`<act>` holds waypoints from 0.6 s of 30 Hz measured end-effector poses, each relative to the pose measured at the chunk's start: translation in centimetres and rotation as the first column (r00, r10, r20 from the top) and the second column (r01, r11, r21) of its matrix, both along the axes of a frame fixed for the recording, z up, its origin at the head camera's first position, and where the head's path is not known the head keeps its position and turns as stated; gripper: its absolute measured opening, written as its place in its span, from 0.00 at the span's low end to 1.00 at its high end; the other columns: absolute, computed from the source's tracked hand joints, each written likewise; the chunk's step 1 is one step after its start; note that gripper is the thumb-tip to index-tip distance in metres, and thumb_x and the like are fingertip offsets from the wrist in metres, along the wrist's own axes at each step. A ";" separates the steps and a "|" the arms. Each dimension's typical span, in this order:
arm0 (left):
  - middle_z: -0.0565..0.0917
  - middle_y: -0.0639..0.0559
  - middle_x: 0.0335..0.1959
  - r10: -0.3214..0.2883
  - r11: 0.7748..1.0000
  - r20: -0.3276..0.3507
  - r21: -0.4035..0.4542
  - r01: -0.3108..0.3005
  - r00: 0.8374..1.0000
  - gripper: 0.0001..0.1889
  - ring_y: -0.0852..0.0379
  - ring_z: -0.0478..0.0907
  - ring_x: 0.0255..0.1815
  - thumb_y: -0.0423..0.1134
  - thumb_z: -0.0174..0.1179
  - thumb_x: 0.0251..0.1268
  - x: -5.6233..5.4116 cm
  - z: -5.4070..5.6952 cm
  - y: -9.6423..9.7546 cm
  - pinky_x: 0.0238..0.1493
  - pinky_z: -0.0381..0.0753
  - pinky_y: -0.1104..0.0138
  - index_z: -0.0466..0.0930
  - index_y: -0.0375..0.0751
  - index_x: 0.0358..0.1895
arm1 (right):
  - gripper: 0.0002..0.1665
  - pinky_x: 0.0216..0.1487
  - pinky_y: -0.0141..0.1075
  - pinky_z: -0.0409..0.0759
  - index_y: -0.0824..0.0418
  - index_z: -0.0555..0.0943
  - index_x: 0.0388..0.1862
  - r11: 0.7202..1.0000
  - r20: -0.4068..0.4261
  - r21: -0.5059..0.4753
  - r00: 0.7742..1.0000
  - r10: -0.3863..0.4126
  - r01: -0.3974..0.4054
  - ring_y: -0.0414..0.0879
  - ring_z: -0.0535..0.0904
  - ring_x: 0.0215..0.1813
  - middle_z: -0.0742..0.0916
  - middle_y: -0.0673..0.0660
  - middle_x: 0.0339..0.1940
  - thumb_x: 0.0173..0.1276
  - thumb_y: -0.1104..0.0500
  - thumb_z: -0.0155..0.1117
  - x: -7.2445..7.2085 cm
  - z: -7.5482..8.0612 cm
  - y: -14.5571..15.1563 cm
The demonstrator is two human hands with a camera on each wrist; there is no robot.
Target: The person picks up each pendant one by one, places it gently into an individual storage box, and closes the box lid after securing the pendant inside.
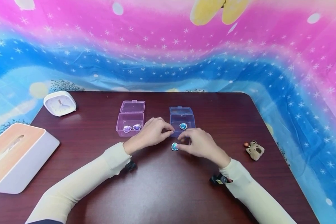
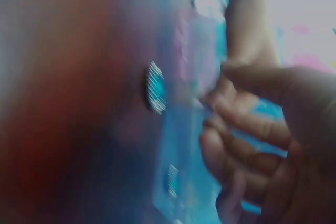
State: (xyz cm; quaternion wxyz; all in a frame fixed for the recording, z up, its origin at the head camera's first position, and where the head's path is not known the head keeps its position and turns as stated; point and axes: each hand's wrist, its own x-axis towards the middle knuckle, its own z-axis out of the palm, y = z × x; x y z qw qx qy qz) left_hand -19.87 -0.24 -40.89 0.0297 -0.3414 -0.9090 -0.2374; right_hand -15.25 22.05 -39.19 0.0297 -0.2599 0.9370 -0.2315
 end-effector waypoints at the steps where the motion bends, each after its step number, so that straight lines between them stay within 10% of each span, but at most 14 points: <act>1: 0.93 0.58 0.41 -0.001 1.000 0.004 0.006 0.001 1.000 0.08 0.54 0.84 0.44 0.43 0.66 0.70 0.0 0.0 0.0 0.47 0.79 0.57 0.93 0.50 0.46 | 0.19 0.29 0.33 0.76 0.52 0.90 0.46 0.999 -0.007 0.032 1.000 -0.022 0.022 0.36 0.78 0.29 0.90 0.47 0.36 0.60 0.44 0.80 0.4 -0.4 -0.3; 18: 0.93 0.60 0.42 0.011 1.000 0.011 -0.021 -0.011 1.000 0.09 0.56 0.84 0.46 0.45 0.65 0.72 0.1 0.1 0.0 0.50 0.80 0.58 0.92 0.53 0.47 | 0.21 0.25 0.36 0.74 0.50 0.85 0.44 0.975 -0.046 0.153 0.987 -0.157 0.162 0.39 0.78 0.30 0.86 0.48 0.36 0.59 0.40 0.78 1.6 -3.2 -2.7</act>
